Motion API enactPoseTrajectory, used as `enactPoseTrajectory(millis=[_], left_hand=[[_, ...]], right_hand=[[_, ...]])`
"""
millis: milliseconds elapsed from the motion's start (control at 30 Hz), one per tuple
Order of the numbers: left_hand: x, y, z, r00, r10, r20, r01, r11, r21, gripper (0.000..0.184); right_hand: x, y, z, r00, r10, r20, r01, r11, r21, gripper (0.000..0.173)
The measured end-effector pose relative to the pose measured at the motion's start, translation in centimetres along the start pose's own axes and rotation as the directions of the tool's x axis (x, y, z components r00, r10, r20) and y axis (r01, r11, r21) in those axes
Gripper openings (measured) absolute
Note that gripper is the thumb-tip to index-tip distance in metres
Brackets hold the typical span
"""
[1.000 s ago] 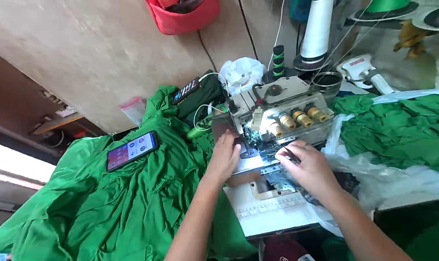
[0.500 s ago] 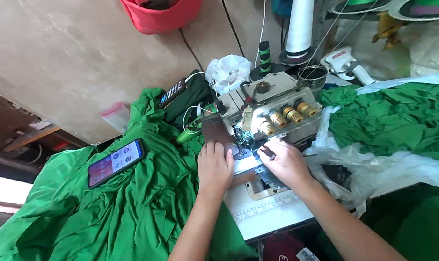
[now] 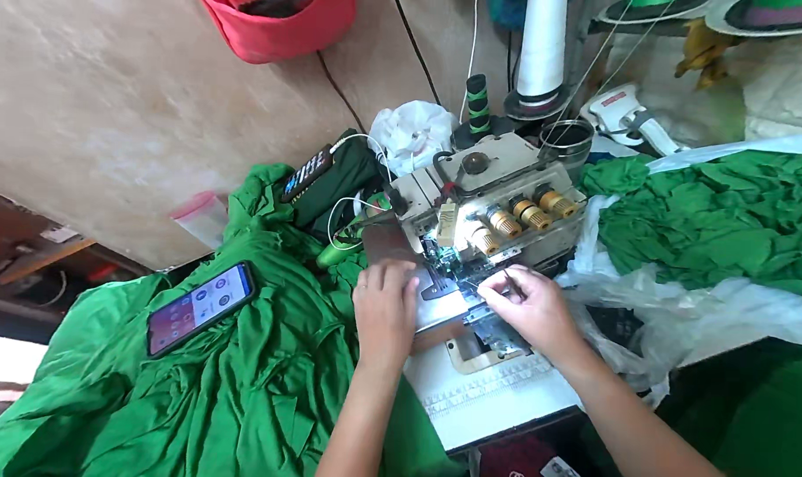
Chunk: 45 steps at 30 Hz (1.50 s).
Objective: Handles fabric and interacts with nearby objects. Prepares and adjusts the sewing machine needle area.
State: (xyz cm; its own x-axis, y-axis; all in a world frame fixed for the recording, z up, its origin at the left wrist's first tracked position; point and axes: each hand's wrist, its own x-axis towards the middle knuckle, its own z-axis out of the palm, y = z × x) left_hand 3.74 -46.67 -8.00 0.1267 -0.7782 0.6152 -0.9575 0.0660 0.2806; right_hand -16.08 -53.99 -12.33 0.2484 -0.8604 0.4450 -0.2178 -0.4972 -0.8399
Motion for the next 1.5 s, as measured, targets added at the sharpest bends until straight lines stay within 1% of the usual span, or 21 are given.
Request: enactPoseTrajectory(millis=[33,100,167,233,367,500,567,667,733,800,933,1000,1067,1133,1200,1233,1300,1367,1400,1467,1500], left_hand=[[-0.3,0.5,0.0,0.999,0.042,0.008,-0.041,0.997,-0.07,0.02],[-0.8,1.6,0.0,0.995,0.07,0.069,-0.049,0.963,-0.266,0.022],[-0.9,2.3,0.3,0.988,0.05,0.144,0.019,0.899,-0.438,0.025],[-0.7,2.4,0.7,0.981,0.016,0.194,0.089,0.851,-0.517,0.025],[-0.5,2.2,0.7,0.973,-0.016,0.23,0.151,0.799,-0.582,0.017],[-0.6,2.1,0.7,0.974,-0.012,0.225,0.149,0.781,-0.607,0.011],[-0.5,2.1,0.6,0.973,0.015,0.232,0.132,0.786,-0.604,0.017],[-0.2,1.9,0.0,0.954,0.049,0.295,0.14,0.8,-0.584,0.034],[-0.3,1.8,-0.1,0.946,0.059,0.32,0.148,0.797,-0.586,0.039],[-0.4,1.7,-0.2,0.943,0.063,0.326,0.155,0.784,-0.601,0.035],[-0.5,2.0,0.2,0.949,0.003,0.317,0.21,0.743,-0.635,0.018],[-0.5,2.0,0.3,0.955,-0.005,0.298,0.204,0.738,-0.643,0.012],[-0.6,1.9,0.5,0.962,0.009,0.272,0.176,0.742,-0.647,0.012],[-0.7,1.8,0.5,0.963,0.028,0.268,0.159,0.746,-0.647,0.014],[-0.8,1.6,0.4,0.961,0.046,0.272,0.147,0.749,-0.646,0.016],[-0.8,1.4,0.3,0.96,0.056,0.273,0.143,0.74,-0.657,0.017],[-0.9,1.1,0.1,0.961,0.069,0.267,0.14,0.713,-0.687,0.015],[-0.9,0.9,-0.1,0.964,0.083,0.251,0.125,0.693,-0.71,0.014],[-0.9,0.8,-0.1,0.965,0.089,0.246,0.119,0.688,-0.716,0.014],[-0.9,0.6,0.0,0.965,0.104,0.242,0.106,0.687,-0.719,0.014],[-1.0,0.6,0.0,0.963,0.116,0.242,0.098,0.689,-0.718,0.014]], right_hand=[[-0.3,-0.3,-0.3,1.0,0.02,0.001,-0.02,0.995,0.097,0.012],[-0.8,-1.0,-0.8,0.998,0.059,0.03,-0.064,0.974,0.216,0.008],[-1.1,-1.6,-1.2,0.994,0.079,0.07,-0.096,0.957,0.273,0.006],[-1.3,-2.0,-1.4,0.992,0.086,0.094,-0.112,0.945,0.308,0.005],[-1.4,-2.3,-1.5,0.989,0.102,0.109,-0.132,0.936,0.327,0.004],[-1.4,-2.4,-1.3,0.988,0.099,0.116,-0.135,0.922,0.362,0.003],[-1.4,-2.5,-1.4,0.987,0.104,0.126,-0.143,0.92,0.365,0.003],[-1.4,-2.4,-1.5,0.989,0.093,0.117,-0.131,0.918,0.374,0.004],[-1.3,-2.4,-1.6,0.988,0.097,0.116,-0.135,0.915,0.381,0.003],[-1.4,-2.4,-1.7,0.989,0.099,0.111,-0.135,0.912,0.386,0.003],[-1.5,-2.5,-1.7,0.988,0.104,0.116,-0.142,0.912,0.384,0.003],[-1.5,-2.5,-1.6,0.985,0.11,0.13,-0.153,0.907,0.392,0.002],[-1.5,-2.6,-1.5,0.983,0.109,0.149,-0.16,0.907,0.39,0.002],[-1.6,-2.6,-1.8,0.985,0.075,0.154,-0.123,0.936,0.33,0.01],[-1.4,-2.7,-3.4,0.992,0.002,0.126,-0.025,0.984,0.178,0.03],[-0.9,-2.9,-4.8,0.997,-0.024,0.074,0.016,0.994,0.107,0.036],[0.8,-2.4,-8.6,0.998,-0.048,-0.04,0.048,0.999,0.007,0.033],[3.7,-0.8,-12.3,0.994,0.012,-0.112,-0.02,0.997,-0.074,0.035],[5.4,-0.1,-13.6,0.992,0.079,-0.103,-0.093,0.987,-0.134,0.037],[9.1,1.7,-14.8,0.96,0.279,-0.007,-0.272,0.933,-0.234,0.037],[10.8,3.1,-14.8,0.919,0.391,0.048,-0.367,0.894,-0.256,0.037]])
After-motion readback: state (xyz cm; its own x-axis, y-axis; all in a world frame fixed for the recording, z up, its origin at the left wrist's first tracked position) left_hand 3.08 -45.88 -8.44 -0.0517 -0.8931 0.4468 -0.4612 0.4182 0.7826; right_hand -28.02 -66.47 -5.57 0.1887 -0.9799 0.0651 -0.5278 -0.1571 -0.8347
